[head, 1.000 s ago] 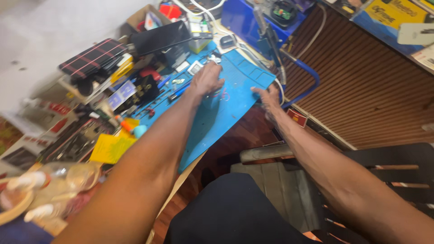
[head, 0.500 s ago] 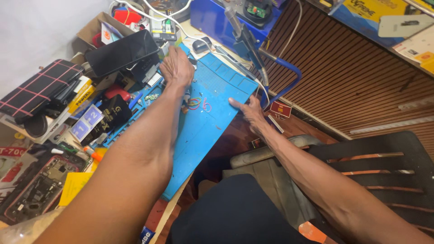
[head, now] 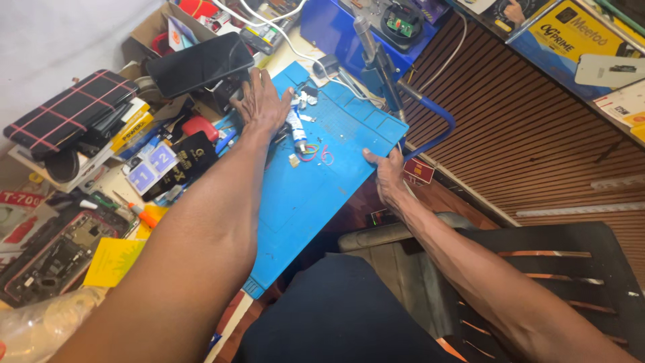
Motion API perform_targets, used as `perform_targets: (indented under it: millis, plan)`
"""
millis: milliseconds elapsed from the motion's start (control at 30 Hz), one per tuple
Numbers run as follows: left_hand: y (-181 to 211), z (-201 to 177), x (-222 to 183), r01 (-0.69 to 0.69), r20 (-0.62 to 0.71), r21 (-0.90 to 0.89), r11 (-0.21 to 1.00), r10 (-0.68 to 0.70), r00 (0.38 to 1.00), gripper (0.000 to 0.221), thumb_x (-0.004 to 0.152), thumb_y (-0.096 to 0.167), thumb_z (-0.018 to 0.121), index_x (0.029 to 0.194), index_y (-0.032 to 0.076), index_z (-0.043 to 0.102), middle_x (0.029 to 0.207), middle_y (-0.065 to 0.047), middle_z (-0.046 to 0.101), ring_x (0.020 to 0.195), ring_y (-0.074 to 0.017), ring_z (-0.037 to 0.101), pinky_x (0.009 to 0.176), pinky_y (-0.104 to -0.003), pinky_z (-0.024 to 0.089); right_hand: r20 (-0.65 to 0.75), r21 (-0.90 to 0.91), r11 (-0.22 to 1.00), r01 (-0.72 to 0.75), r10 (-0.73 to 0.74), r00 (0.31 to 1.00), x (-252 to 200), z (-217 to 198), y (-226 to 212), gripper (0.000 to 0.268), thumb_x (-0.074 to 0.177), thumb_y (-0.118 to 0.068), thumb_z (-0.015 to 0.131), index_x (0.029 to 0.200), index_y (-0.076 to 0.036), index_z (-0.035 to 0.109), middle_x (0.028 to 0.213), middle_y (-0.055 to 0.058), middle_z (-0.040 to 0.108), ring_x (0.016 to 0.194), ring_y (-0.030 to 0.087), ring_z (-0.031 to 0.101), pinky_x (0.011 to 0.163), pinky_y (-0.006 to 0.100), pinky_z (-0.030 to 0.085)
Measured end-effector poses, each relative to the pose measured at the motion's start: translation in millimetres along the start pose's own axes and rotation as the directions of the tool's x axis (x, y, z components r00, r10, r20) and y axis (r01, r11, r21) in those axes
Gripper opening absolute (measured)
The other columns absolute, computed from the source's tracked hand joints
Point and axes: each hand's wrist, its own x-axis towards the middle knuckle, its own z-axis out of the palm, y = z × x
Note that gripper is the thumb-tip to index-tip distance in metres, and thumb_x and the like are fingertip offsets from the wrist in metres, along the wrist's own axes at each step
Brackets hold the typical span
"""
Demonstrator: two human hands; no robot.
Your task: The person picks up a phone and uses a prying tool to separate the screen from the back casing, then uses a screwdriver to remove internal components.
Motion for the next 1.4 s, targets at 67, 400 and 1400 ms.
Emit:
perform_targets:
  millis: [67, 400, 1400]
  plan:
    - [-4, -4, -6, -0.047, -0.065, -0.039, 0.998, 0.044, 0.997, 0.071, 0.09, 0.048, 0.069, 0.14, 0.002, 0.046, 0.145, -0.014, 0.04, 0.129, -0.0388, 0.044, 0.096, -0.073, 0.033, 0.013, 0.011, 0.999, -0.043, 0.043, 0.999, -1, 0, -5, 0.041, 0.084, -0.005, 0.077, 0.12, 0.0, 0.058, 0.11, 0.009, 0.068, 0.101, 0.02, 0.067, 0.092, 0.035, 0.057]
    - [-63, -38, -100, -0.321, -0.074, 0.2, 0.926, 0.341, 0.937, 0.025, 0.089, 0.008, 0.067, 0.114, 0.008, 0.071, 0.125, -0.01, 0.059, 0.128, -0.03, 0.055, 0.102, -0.053, 0.048, 0.114, 0.174, 0.955, -0.239, 0.222, 0.968, -34, 17, -2, 0.052, 0.077, -0.004, 0.082, 0.122, -0.006, 0.057, 0.114, 0.007, 0.065, 0.103, 0.022, 0.067, 0.09, 0.043, 0.062]
    - [-85, -81, -108, -0.045, 0.104, 0.155, 0.987, 0.029, 0.994, 0.068, 0.068, 0.051, 0.091, 0.121, 0.016, 0.069, 0.139, -0.014, 0.044, 0.134, -0.0334, 0.046, 0.108, -0.064, 0.034, -0.114, -0.463, 0.861, -0.21, 0.177, 0.978, -36, 33, 19, 0.049, 0.076, -0.029, 0.088, 0.105, 0.001, 0.061, 0.09, 0.01, 0.068, 0.066, 0.016, 0.057, 0.046, 0.031, 0.039]
